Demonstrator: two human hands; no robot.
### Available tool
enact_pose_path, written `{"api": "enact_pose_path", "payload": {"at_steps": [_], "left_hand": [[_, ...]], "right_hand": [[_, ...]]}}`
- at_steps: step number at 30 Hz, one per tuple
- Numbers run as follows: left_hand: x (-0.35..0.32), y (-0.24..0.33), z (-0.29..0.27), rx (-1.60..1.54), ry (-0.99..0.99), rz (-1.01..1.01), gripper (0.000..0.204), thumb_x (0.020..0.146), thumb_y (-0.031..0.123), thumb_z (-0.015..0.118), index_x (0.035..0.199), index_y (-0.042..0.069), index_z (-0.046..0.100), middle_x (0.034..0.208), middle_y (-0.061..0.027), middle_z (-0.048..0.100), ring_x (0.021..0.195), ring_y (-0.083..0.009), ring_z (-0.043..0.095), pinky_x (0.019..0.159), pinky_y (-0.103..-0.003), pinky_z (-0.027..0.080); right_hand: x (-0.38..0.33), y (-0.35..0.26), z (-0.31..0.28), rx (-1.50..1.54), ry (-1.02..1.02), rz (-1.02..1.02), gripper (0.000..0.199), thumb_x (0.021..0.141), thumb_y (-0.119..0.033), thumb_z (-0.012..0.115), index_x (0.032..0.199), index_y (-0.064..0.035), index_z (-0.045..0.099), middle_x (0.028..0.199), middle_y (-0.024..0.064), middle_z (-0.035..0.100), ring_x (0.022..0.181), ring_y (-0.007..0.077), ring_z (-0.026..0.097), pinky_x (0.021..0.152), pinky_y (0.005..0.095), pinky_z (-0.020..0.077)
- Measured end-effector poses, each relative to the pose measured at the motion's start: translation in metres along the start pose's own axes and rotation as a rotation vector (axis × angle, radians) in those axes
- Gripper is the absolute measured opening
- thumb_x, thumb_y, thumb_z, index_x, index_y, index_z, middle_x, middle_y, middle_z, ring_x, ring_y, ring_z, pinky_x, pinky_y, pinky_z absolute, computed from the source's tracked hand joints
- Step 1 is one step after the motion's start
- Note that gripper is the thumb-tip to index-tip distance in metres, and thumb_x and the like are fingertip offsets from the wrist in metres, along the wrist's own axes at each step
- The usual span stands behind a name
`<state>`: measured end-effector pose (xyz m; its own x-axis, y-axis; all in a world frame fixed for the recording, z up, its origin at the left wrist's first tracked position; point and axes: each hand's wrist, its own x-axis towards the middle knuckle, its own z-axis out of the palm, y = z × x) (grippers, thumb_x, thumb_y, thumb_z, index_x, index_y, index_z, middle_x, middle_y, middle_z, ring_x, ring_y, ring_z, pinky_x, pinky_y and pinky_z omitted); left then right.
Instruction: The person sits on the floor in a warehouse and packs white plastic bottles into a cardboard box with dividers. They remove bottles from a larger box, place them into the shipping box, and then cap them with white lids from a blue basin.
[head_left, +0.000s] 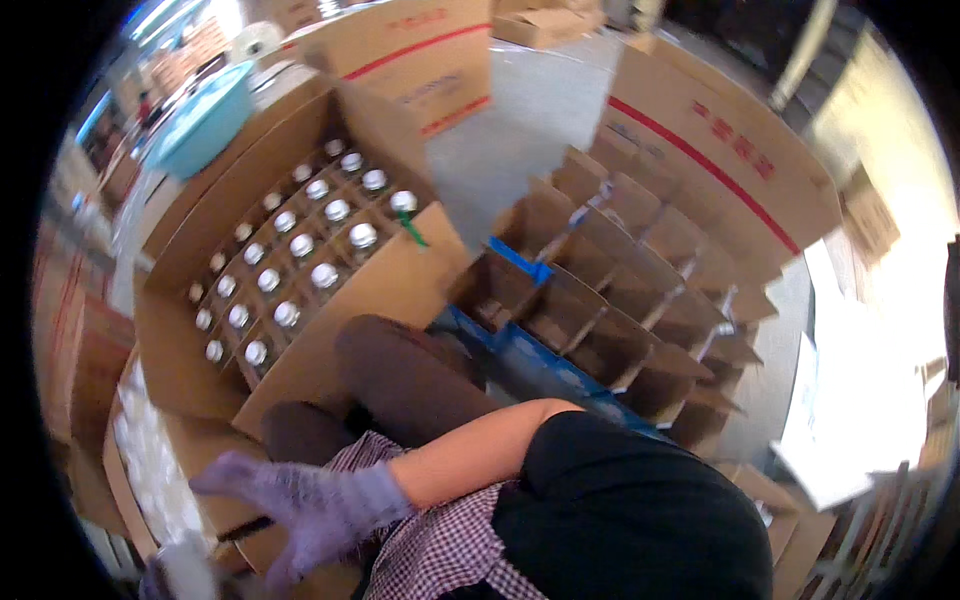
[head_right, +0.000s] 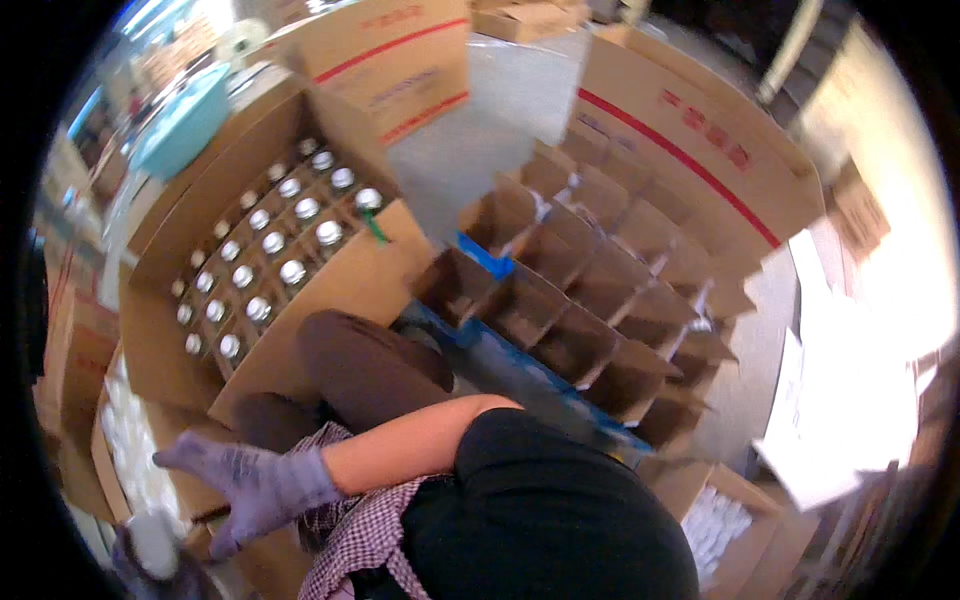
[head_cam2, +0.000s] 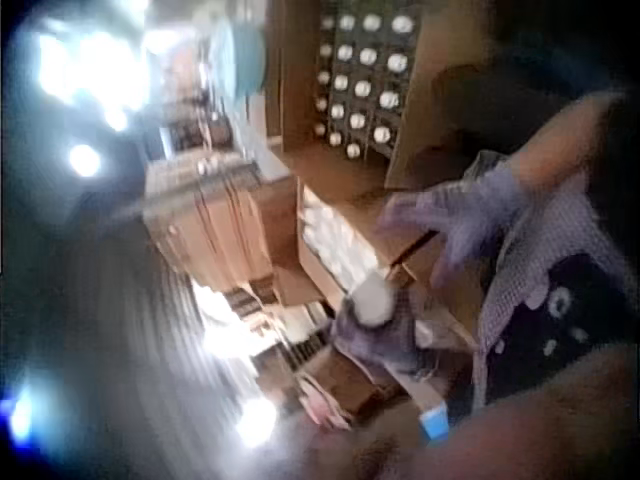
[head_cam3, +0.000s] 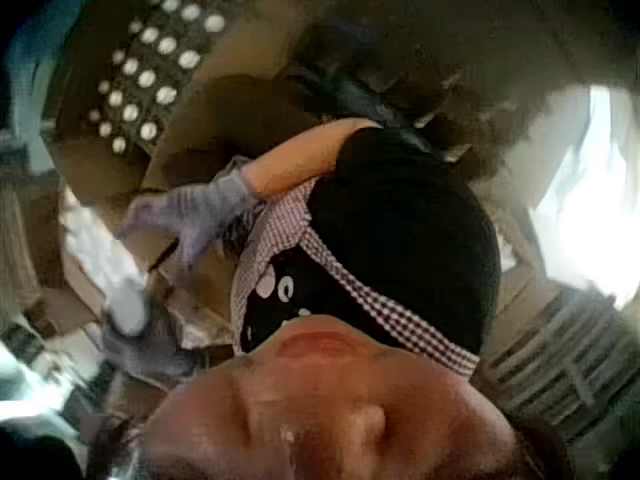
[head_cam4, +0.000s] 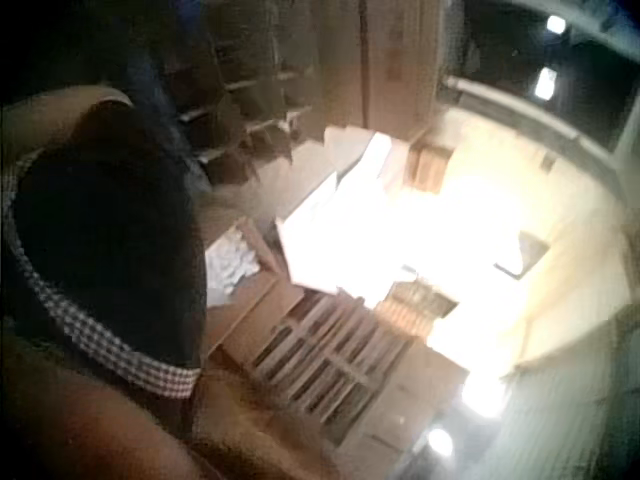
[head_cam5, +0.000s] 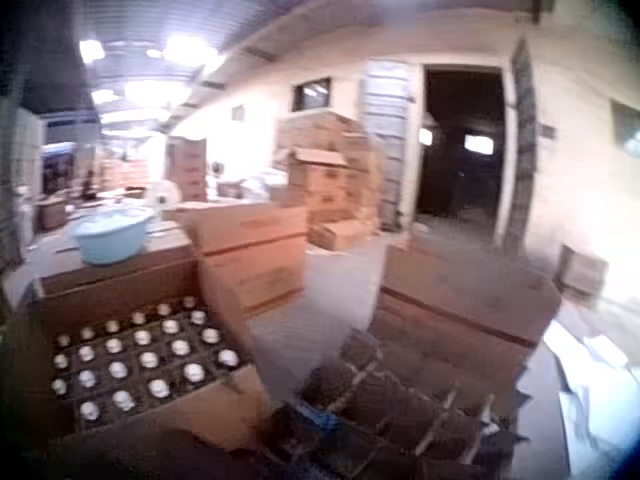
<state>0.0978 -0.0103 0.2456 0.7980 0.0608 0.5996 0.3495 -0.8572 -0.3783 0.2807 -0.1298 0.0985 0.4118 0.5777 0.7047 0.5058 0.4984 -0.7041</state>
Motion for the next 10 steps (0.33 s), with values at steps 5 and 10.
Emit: {"api": "enact_pose_path", "payload": {"at_steps": [5, 10], "left_hand": [[0.025, 0.106, 0.112, -0.780, -0.336, 0.223, 0.094, 0.066, 0.042, 0.081, 0.144, 0.003, 0.045, 0.129, -0.0194, 0.054, 0.120, -0.0399, 0.050, 0.103, -0.050, 0.040], [-0.005, 0.109, 0.187, -0.957, -0.187, 0.109, 0.080, 0.081, 0.041, 0.076, 0.145, 0.007, 0.042, 0.140, -0.0176, 0.052, 0.127, -0.0382, 0.050, 0.108, -0.050, 0.040]], "right_hand": [[-0.040, 0.003, -0.054, -0.108, 0.061, 0.352, 0.081, 0.072, -0.031, 0.080, 0.139, -0.0043, 0.044, 0.130, 0.0178, 0.052, 0.120, 0.0348, 0.055, 0.104, 0.0415, 0.0457], [-0.137, 0.065, -0.115, -0.027, 0.348, 0.654, 0.063, 0.080, -0.031, 0.075, 0.132, -0.0058, 0.050, 0.124, 0.0184, 0.058, 0.116, 0.0314, 0.059, 0.100, 0.0397, 0.0476]]}}
